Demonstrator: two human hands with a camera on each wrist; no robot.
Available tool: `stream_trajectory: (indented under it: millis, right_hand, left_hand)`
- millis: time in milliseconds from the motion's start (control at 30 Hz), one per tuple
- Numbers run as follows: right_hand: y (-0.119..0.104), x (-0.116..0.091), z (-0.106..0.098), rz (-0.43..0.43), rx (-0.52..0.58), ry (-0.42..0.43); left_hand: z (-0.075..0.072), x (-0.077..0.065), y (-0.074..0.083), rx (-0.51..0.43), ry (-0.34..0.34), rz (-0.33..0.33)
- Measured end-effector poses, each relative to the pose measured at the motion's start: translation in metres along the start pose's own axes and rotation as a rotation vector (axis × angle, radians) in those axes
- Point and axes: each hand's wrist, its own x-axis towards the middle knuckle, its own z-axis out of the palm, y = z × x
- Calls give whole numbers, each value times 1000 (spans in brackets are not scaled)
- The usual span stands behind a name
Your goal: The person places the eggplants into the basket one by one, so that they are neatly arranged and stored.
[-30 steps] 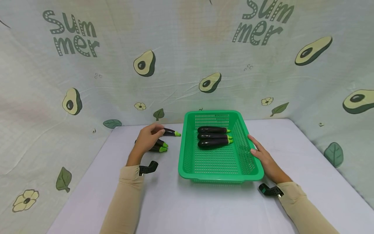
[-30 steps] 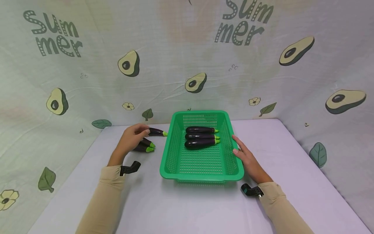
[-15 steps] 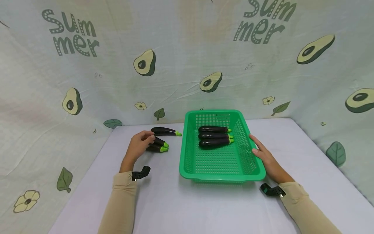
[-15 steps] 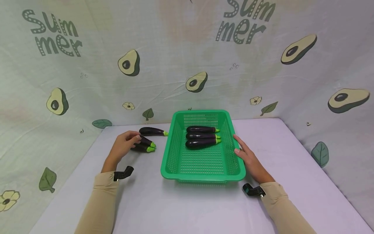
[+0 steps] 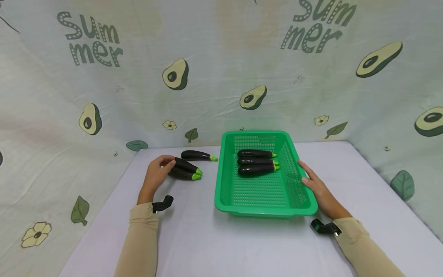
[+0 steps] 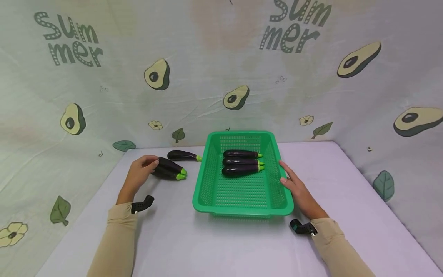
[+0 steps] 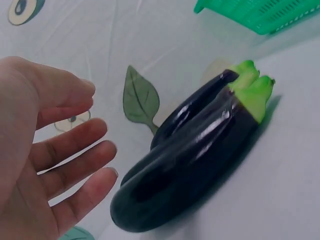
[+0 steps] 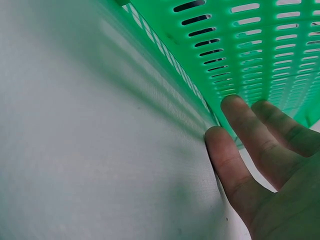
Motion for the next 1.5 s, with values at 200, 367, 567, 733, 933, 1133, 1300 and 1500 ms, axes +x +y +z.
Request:
stream_trajectory:
  millis: [200, 367, 567, 733, 933, 1133, 1300, 1500]
  right_hand:
    - [0, -1, 0, 2, 6, -18]
    - [1, -1, -1, -2, 2, -14]
    - [1, -1, -1, -3, -3, -7]
    - [2, -1, -2, -3, -13, -6]
    - [2, 0, -2, -5, -10, -1]
    - [2, -1, -1, 1, 3, -8]
    - [1, -2, 1, 2, 20, -4]
    - [-1, -2, 0, 4, 14, -2]
  left_hand:
    - [-3, -2, -6, 69, 15, 9]
    - [-4, -3, -13, 66, 19, 10]
    - [-5, -1, -21, 21, 20, -14]
    - [-5, 0, -27, 33, 2, -35]
    - [-3, 1, -36, 75, -59, 6]
    - [-1, 1, -40, 92, -85, 21]
    - [1, 0, -42, 127, -97, -4]
    - [1, -1, -42, 134, -106, -9]
